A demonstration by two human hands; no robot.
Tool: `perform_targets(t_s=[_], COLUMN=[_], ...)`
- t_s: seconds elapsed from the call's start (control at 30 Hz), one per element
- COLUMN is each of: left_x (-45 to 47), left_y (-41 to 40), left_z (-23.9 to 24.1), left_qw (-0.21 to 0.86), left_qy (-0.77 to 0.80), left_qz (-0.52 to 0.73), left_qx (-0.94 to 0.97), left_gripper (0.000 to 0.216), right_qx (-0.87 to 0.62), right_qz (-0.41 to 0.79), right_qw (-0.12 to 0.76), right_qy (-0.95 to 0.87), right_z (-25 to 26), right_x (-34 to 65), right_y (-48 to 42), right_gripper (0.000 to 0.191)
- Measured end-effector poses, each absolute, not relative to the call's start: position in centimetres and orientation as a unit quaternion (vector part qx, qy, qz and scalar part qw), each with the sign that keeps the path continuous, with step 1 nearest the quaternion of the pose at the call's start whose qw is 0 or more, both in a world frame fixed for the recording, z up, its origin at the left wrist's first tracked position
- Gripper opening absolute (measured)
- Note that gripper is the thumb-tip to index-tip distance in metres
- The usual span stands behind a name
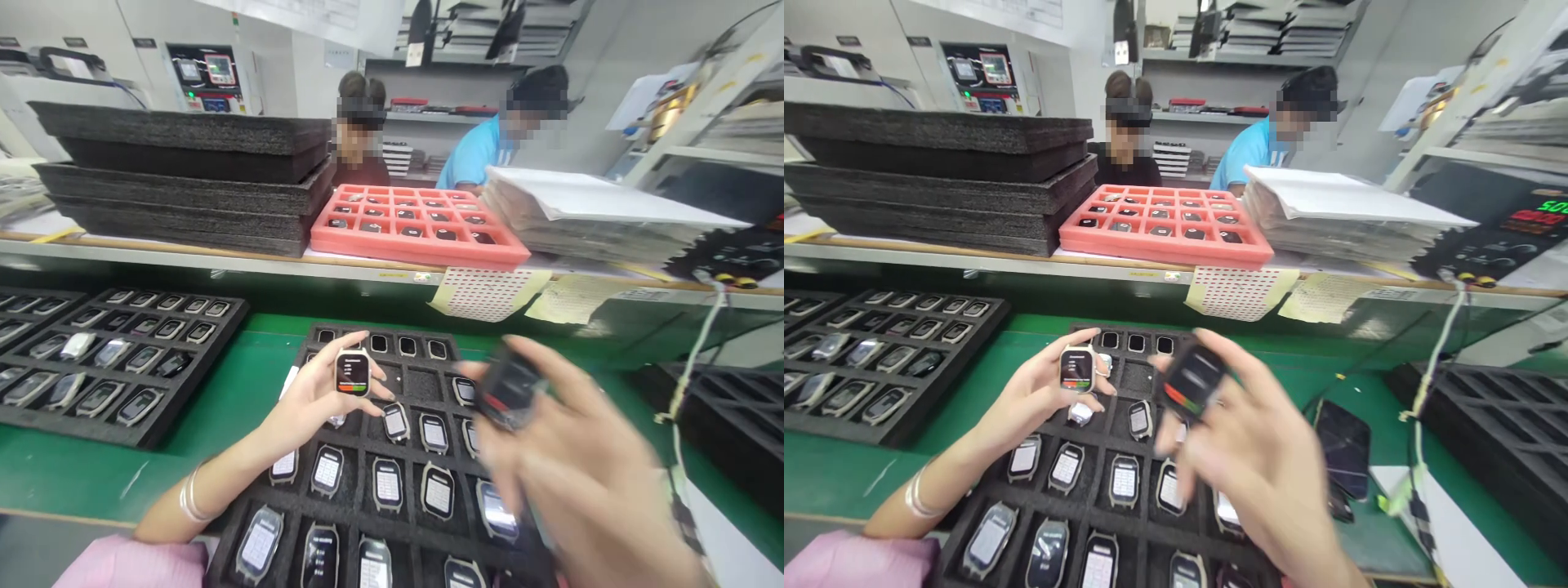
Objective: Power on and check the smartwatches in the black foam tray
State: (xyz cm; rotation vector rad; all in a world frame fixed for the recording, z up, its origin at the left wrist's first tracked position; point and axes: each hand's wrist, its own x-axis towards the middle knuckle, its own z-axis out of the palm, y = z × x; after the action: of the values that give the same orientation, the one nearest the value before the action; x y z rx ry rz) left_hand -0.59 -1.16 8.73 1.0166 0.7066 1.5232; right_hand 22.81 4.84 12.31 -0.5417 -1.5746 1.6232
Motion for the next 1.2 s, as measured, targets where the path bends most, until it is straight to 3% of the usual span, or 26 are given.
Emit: perform_targets(t_s=[0.07, 0.17, 0.33, 0.53, 0.67, 0.97, 1.2], left_x=[-0.6, -0.4, -0.1, 0.2, 0.3, 0.0, 0.0], left_y=[-1.3, -1.4, -1.5, -1.2, -1.2, -0.9, -0.8], left_z=[9.0, 9.2, 9.4, 9.1, 8.9, 8.9, 8.9], left_qw=[0.547, 0.542, 0.541, 0.547, 0.552, 0.542, 0.541], left_qy=[0.315, 0.323, 0.337, 0.352, 0.354, 0.360, 0.374], left_qz=[0.650, 0.657, 0.657, 0.641, 0.633, 0.616, 0.619], left_qx=[0.423, 0.413, 0.403, 0.408, 0.413, 0.445, 0.429], left_gripper=[0.056, 0.056, 0.057, 0.059, 0.060, 0.061, 0.062], right_qx=[-0.204, -0.177, -0.140, -0.210, -0.238, -0.153, -0.163], right_qz=[0.667, 0.695, 0.690, 0.608, 0.589, 0.696, 0.682], right_qw=[0.398, 0.365, 0.352, 0.406, 0.405, 0.323, 0.333], right_qy=[-0.596, -0.593, -0.617, -0.649, -0.657, -0.623, -0.630], right_z=[11.8, 10.3, 9.0, 9.1, 9.0, 8.9, 8.8], right_x=[20.3, 17.9, 18.0, 18.0, 17.8, 18.1, 17.9], right_y=[6.6, 8.6, 9.4, 9.2, 9.1, 8.8, 8.6], right_gripper=[0.053, 0.044, 0.050, 0.027, 0.023, 0.048, 0.045])
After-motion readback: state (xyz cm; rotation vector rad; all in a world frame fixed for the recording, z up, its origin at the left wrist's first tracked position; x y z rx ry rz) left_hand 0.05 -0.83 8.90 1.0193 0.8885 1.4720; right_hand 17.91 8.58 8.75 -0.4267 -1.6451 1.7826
